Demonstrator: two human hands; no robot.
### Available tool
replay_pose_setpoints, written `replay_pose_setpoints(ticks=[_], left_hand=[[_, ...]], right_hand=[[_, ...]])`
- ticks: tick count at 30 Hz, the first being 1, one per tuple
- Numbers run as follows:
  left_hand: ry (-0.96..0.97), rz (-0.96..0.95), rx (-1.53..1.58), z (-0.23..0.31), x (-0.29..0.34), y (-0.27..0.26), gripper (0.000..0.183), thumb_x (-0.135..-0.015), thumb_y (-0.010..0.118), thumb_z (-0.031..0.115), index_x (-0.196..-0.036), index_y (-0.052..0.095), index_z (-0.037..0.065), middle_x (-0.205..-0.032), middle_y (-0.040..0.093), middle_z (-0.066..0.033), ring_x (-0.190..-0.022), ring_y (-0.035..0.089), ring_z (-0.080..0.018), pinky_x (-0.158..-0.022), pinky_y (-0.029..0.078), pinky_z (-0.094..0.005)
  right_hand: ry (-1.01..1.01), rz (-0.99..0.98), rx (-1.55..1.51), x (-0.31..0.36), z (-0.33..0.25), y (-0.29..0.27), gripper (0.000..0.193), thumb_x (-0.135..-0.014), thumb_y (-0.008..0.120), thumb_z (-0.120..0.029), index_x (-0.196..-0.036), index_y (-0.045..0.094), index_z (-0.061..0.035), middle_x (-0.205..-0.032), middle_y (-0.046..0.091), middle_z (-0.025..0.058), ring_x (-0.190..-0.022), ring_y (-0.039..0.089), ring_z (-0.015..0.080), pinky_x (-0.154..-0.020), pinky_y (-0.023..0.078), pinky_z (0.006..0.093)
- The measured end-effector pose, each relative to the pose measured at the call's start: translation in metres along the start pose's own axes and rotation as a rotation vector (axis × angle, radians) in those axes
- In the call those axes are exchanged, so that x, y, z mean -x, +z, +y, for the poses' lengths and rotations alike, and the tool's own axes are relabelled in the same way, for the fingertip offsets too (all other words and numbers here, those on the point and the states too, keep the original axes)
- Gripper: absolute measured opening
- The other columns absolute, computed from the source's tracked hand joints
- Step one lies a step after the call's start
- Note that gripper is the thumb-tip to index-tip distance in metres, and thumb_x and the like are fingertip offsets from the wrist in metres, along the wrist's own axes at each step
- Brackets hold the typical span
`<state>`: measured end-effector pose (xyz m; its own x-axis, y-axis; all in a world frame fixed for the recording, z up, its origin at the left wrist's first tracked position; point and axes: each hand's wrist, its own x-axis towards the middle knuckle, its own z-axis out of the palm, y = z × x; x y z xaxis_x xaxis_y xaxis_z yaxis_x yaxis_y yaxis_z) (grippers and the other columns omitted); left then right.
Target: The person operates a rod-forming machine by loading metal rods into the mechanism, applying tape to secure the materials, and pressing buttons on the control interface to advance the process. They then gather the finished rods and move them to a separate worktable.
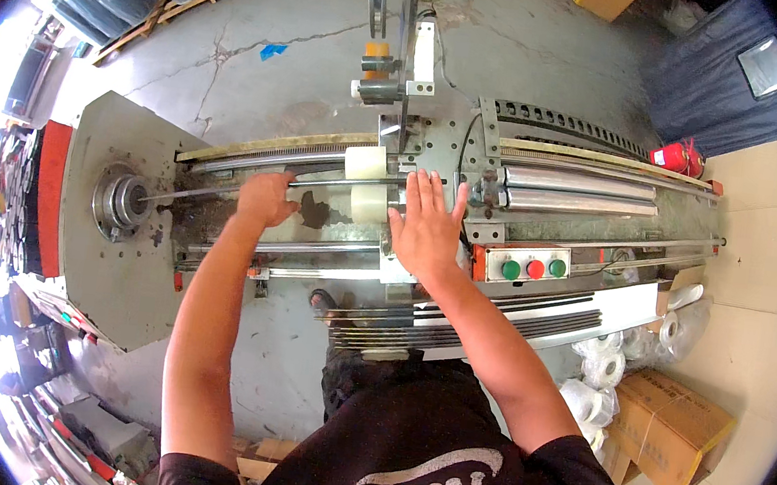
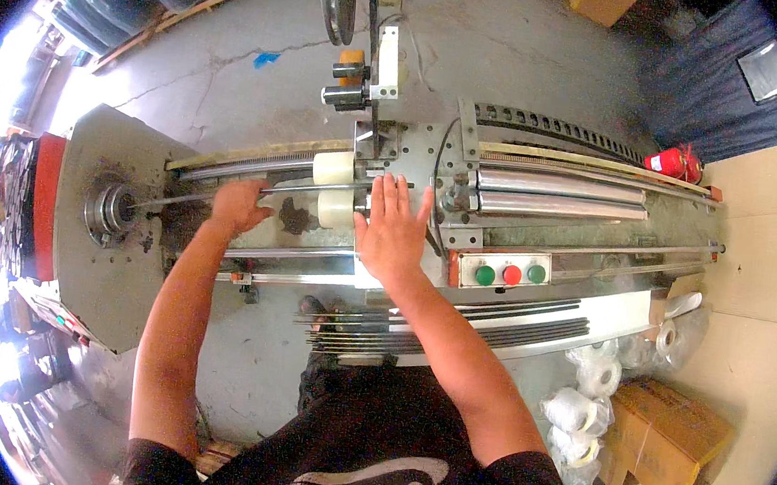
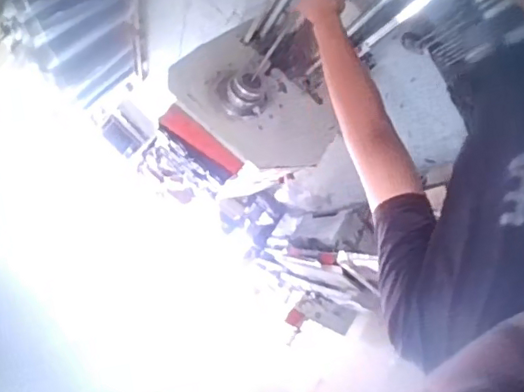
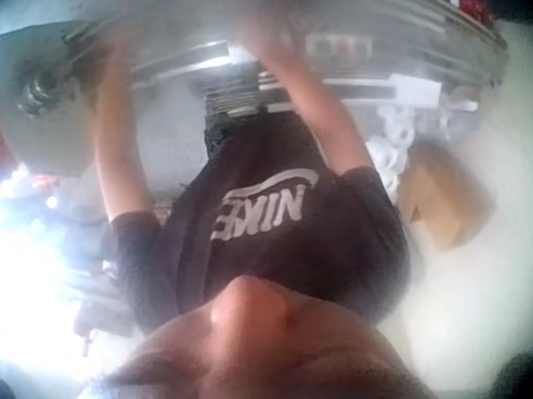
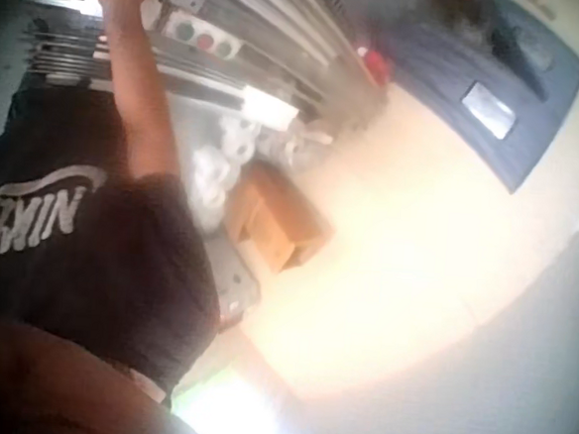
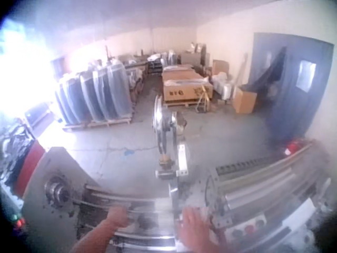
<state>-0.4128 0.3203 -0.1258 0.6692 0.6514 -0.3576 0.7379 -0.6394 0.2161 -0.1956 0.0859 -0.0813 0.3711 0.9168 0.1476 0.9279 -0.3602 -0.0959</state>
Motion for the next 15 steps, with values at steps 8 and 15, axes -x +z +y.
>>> replay_pose_setpoints(ticks=[8, 15], left_hand=[[0.097, 0.065, 0.027, 0.076, -0.008, 0.0, 0.051, -0.081, 0.084, 0.034, -0.124, 0.068, 0.011, -0.114, 0.076, -0.0156, -0.108, 0.07, -0.0397, -0.093, 0.055, -0.0526], [0.156, 0.048, 0.021, 0.093, -0.004, -0.006, 0.048, -0.083, 0.084, 0.027, -0.124, 0.063, 0.014, -0.117, 0.074, -0.0125, -0.111, 0.07, -0.0349, -0.096, 0.054, -0.0472]], right_hand=[[-0.038, -0.022, -0.014, -0.003, 0.008, -0.007, 0.068, -0.101, 0.058, -0.039, -0.154, 0.045, 0.002, -0.161, 0.046, 0.018, -0.153, 0.037, 0.0327, -0.126, 0.01, 0.0661], [-0.023, -0.055, 0.006, -0.001, 0.011, -0.008, 0.067, -0.101, 0.059, -0.037, -0.155, 0.045, 0.0005, -0.162, 0.045, 0.0155, -0.153, 0.037, 0.0308, -0.126, 0.01, 0.066]])
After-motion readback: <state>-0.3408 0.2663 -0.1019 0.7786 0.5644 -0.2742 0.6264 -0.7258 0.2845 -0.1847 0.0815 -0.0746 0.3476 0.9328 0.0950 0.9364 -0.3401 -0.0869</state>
